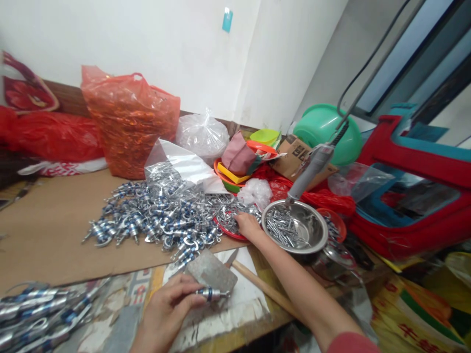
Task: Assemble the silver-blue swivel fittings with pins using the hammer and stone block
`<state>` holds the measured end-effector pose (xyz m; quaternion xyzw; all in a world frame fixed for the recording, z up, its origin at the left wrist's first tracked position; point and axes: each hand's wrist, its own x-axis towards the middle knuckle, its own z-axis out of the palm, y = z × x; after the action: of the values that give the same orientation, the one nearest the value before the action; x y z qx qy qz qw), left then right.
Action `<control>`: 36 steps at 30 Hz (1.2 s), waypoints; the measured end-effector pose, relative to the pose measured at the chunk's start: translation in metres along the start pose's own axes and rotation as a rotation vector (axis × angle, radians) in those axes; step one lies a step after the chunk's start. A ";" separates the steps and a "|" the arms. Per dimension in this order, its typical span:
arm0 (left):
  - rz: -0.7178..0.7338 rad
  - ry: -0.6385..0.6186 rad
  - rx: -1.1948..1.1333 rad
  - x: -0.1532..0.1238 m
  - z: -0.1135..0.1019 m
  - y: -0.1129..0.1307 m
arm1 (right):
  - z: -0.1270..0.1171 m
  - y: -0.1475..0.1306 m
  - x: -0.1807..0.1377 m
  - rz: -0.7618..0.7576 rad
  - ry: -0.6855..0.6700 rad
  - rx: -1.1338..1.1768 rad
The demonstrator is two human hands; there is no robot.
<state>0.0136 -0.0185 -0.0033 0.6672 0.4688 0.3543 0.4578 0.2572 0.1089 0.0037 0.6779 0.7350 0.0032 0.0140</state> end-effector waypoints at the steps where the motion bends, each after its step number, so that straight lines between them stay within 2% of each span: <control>1: 0.013 -0.007 0.003 0.000 -0.001 0.000 | 0.000 0.000 -0.001 -0.006 -0.013 -0.012; 8: 0.070 -0.011 0.000 -0.002 0.001 0.004 | 0.002 0.009 -0.008 -0.007 -0.011 0.039; 13: 0.116 -0.001 0.000 -0.004 0.003 -0.001 | -0.012 0.012 -0.019 0.029 0.132 0.232; 16: 0.073 0.097 -0.017 -0.005 0.006 -0.006 | -0.021 -0.009 -0.045 0.006 0.215 0.388; 19: 0.051 0.165 -0.125 -0.006 0.011 -0.009 | -0.023 -0.046 -0.085 -0.102 0.226 0.590; 21: 0.068 0.154 -0.200 -0.006 0.014 -0.009 | -0.020 -0.069 -0.110 -0.204 0.219 0.966; 24: 0.089 0.139 -0.246 -0.005 0.015 -0.007 | -0.017 -0.087 -0.131 -0.242 0.176 1.215; 29: 0.090 0.180 -0.091 -0.004 0.010 0.002 | -0.020 -0.084 -0.135 -0.332 0.178 1.211; 33: 0.139 0.100 0.002 -0.005 0.003 0.010 | -0.020 -0.083 -0.140 -0.397 0.268 1.178; 36: 0.078 0.120 -0.075 -0.007 0.000 0.016 | -0.017 -0.081 -0.147 -0.469 0.403 1.033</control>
<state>0.0162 -0.0270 0.0117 0.6450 0.4552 0.4285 0.4395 0.1880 -0.0440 0.0209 0.4026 0.7597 -0.2293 -0.4564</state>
